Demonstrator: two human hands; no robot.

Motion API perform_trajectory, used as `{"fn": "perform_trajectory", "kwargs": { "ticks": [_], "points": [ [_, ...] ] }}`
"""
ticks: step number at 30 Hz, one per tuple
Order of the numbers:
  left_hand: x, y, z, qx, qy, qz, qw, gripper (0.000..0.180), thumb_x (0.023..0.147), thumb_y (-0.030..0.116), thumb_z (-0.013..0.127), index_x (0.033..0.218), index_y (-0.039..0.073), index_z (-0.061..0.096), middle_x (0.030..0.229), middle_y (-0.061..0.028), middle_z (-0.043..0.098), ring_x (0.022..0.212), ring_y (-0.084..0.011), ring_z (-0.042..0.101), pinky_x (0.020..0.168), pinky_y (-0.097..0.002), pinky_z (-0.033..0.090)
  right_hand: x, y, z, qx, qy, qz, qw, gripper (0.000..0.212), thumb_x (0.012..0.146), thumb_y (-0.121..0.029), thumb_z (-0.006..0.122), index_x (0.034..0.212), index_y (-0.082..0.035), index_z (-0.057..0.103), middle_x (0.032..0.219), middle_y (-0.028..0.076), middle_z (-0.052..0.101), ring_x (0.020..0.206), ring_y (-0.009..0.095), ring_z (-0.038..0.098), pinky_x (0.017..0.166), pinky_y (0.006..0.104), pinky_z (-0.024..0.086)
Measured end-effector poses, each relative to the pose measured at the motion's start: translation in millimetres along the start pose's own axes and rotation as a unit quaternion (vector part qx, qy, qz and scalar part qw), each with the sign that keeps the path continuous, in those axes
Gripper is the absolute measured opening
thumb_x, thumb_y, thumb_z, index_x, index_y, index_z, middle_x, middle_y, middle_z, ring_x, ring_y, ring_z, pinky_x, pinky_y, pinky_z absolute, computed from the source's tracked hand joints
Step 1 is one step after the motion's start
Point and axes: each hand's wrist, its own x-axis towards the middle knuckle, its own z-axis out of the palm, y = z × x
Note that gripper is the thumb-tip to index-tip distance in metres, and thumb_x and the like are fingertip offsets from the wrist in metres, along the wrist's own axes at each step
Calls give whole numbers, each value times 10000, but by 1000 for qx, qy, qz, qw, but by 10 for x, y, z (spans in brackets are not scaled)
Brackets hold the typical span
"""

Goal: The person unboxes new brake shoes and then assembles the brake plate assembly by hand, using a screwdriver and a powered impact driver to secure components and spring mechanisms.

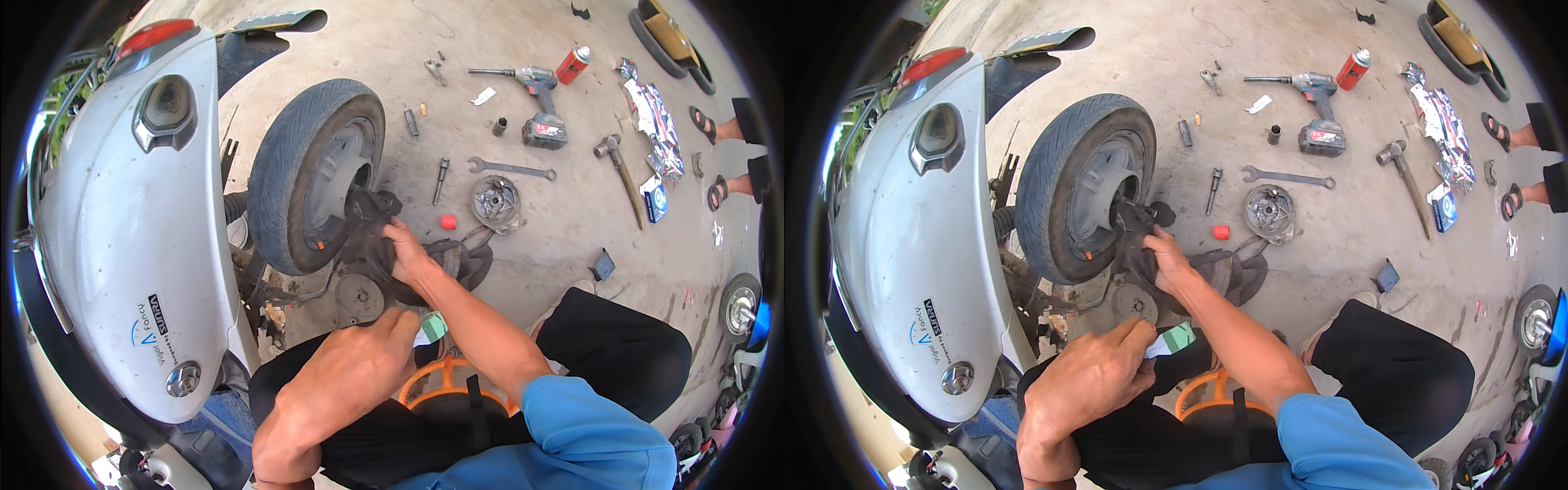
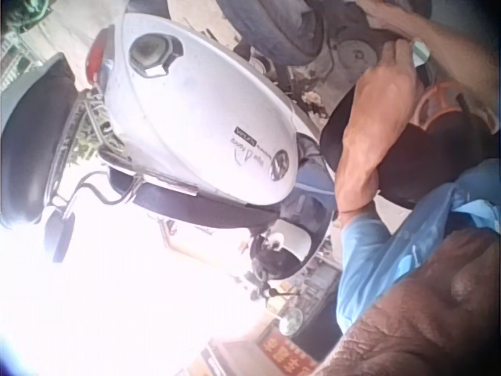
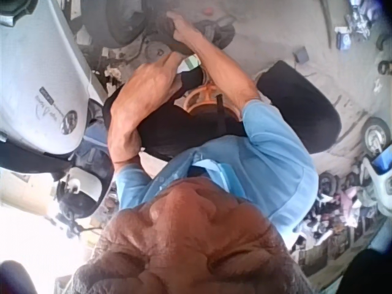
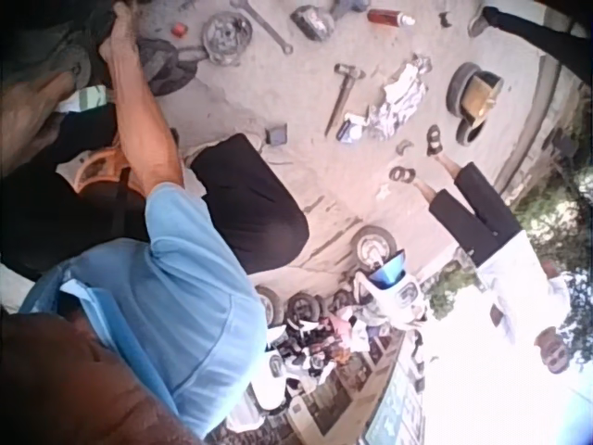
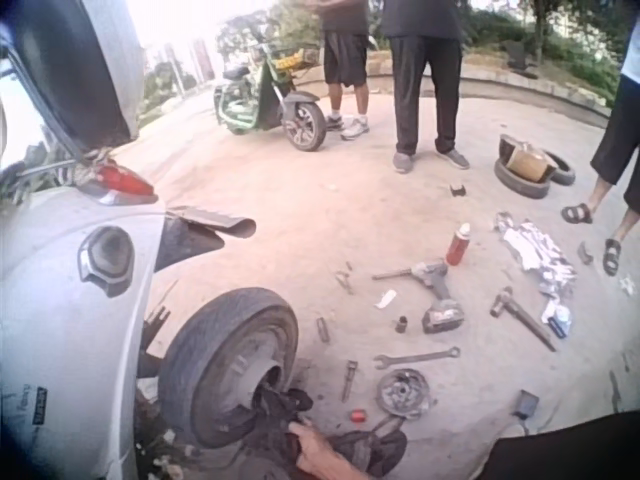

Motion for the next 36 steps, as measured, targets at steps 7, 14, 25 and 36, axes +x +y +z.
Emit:
{"fn": "perform_trajectory", "kwargs": {
  "ticks": [7,14,25,36],
  "points": [
    [-63,94,-45,-4,18,17,1000,313,823,85,761,1015,21,522,877,-152,633,731,-412,671,608,-488,547,-122,219,-754,-357,270,-223,866,355,912,-89,655,1253,-3,609,1046,166,700,961,299,678,860,396,530],
    [-123,50,-9,-14,3,8,1000,320,824,82,761,1023,17,519,877,-151,634,725,-408,674,614,-488,556,168,85,-366,-708,94,-339,613,439,936,-75,629,1367,-38,555,1235,234,619,1142,460,575,958,490,491],
    [-86,-53,-91,5,44,4,999,247,850,70,700,1009,3,525,894,-186,636,795,-426,665,673,-504,543,159,352,-69,-684,-5,-257,683,512,897,-39,603,1401,-6,516,1238,300,641,1172,490,593,1013,480,486],
    [-34,141,-491,-129,312,-39,941,260,837,115,682,996,-69,591,826,-299,650,786,-445,664,734,-475,512,-1567,-797,580,-679,100,-324,651,393,919,-73,624,1296,-3,539,1074,253,702,1001,387,691,875,437,526]
  ]
}}
